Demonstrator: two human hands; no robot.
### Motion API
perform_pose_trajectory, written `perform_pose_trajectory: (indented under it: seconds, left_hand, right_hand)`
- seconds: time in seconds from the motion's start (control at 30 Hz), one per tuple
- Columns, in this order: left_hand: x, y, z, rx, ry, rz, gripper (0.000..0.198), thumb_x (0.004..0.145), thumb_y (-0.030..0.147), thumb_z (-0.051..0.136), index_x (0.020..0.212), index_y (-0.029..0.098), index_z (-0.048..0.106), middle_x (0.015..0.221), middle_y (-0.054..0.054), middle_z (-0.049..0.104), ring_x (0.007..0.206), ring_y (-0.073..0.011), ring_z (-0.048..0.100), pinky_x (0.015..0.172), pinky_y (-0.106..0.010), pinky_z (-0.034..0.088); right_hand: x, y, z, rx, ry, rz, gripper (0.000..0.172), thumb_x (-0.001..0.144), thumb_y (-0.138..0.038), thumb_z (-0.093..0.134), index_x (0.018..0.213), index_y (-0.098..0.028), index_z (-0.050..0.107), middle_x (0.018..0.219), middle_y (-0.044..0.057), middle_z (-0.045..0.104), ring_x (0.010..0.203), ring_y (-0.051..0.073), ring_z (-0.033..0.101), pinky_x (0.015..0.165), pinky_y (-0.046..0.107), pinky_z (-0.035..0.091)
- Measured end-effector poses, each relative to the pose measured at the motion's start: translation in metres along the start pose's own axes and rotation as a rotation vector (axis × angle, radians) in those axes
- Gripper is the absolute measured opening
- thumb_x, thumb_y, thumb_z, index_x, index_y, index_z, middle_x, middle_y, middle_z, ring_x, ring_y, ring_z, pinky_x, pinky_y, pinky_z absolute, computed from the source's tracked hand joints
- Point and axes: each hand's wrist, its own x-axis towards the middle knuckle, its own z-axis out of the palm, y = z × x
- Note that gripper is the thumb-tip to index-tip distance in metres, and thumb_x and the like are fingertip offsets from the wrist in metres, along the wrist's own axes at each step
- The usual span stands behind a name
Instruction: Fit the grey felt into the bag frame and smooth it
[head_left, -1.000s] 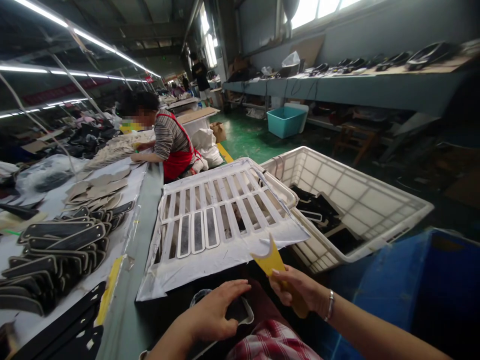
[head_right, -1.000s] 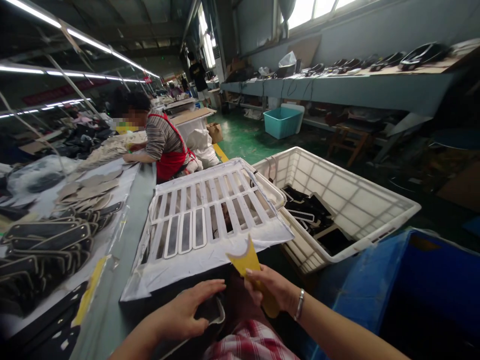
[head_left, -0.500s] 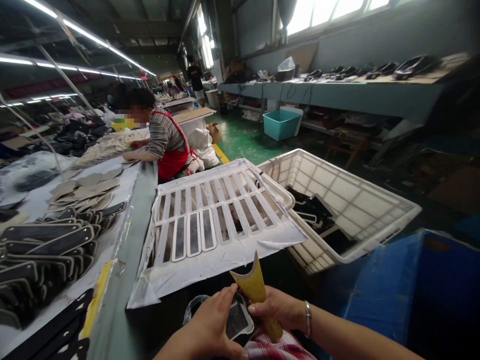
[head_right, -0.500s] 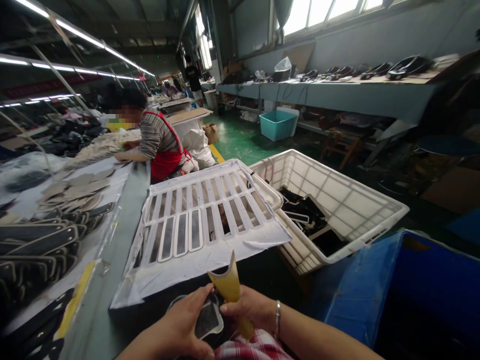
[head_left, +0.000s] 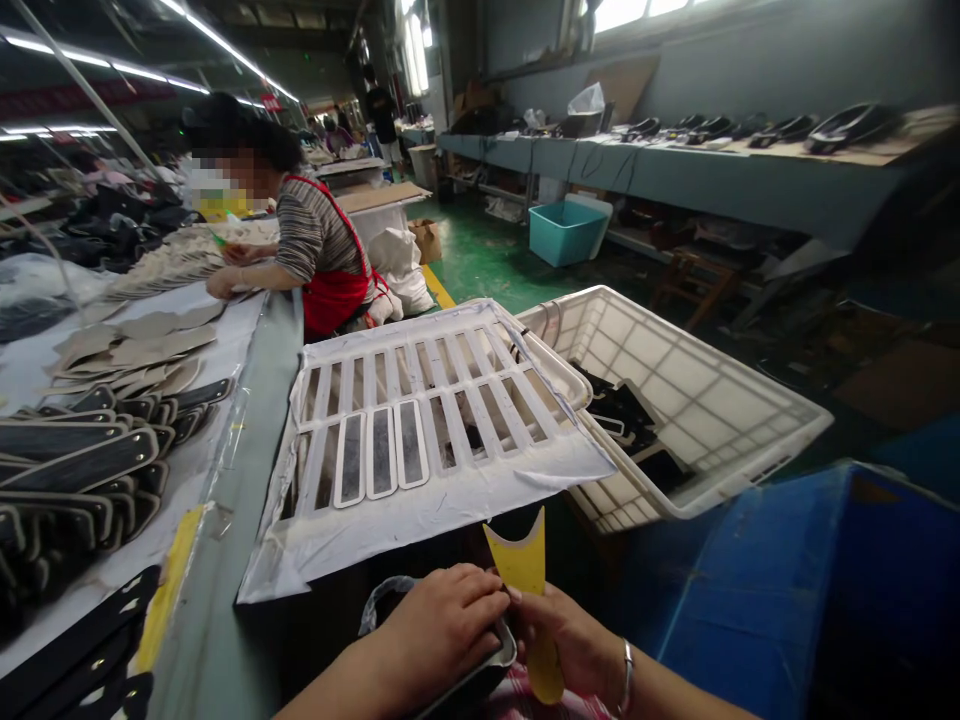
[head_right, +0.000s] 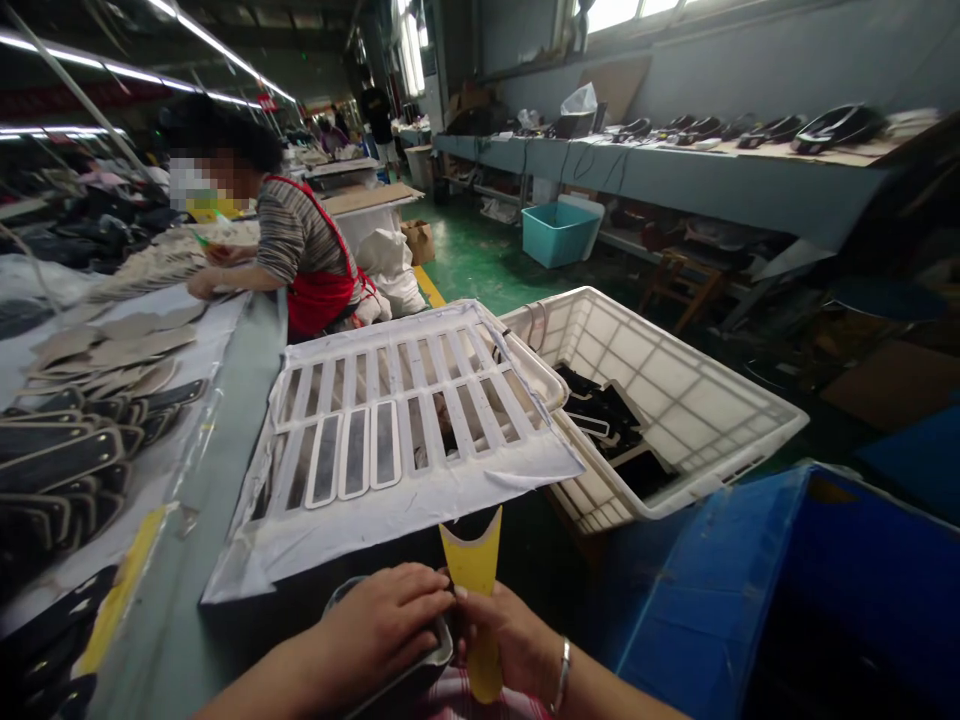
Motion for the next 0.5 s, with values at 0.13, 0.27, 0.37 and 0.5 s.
perform_pose_trajectory:
  seconds: [0.13,0.27,0.37,0.5]
  left_hand:
    - [0.030,-0.012,-0.015,-0.094,-0.193,0.165,0.030,0.082,0.027,0.064,0.110,0.021,0.064,0.110,-0.006,0.065,0.098,-0.0214,0.060,0.091,-0.030,0.046]
    - [0.049,-0.019,-0.029,-0.285,-0.343,0.185,0.027,0.077,0.014,0.066,0.102,0.021,0.069,0.109,-0.004,0.065,0.097,-0.0174,0.061,0.090,-0.022,0.044]
    - [0.050,-0.017,-0.027,-0.350,-0.318,0.151,0.033,0.070,0.005,0.061,0.097,0.021,0.070,0.107,-0.003,0.066,0.097,-0.0182,0.060,0.090,-0.023,0.044]
    - [0.038,-0.018,-0.015,-0.500,-0.234,-0.084,0.038,0.063,0.007,0.059,0.097,0.019,0.067,0.105,-0.003,0.066,0.095,-0.0211,0.060,0.086,-0.028,0.046]
  right_hand:
    - [-0.010,0.004,0.005,-0.016,0.097,0.001,0.031,0.070,-0.037,0.075,0.081,-0.012,0.061,0.052,-0.005,0.046,0.046,0.007,0.046,0.050,0.020,0.041]
    - [-0.027,-0.004,0.009,-0.090,0.075,0.006,0.035,0.067,-0.035,0.076,0.088,-0.013,0.059,0.059,-0.004,0.049,0.047,0.006,0.041,0.050,0.022,0.041]
    - [-0.037,-0.011,0.013,-0.305,0.044,-0.059,0.034,0.069,-0.037,0.072,0.087,-0.012,0.058,0.059,-0.004,0.047,0.048,0.007,0.039,0.048,0.022,0.037]
    - [-0.034,-0.018,0.025,-0.693,0.071,-0.353,0.047,0.062,-0.025,0.075,0.104,-0.016,0.055,0.079,-0.002,0.054,0.066,0.011,0.046,0.061,0.024,0.039]
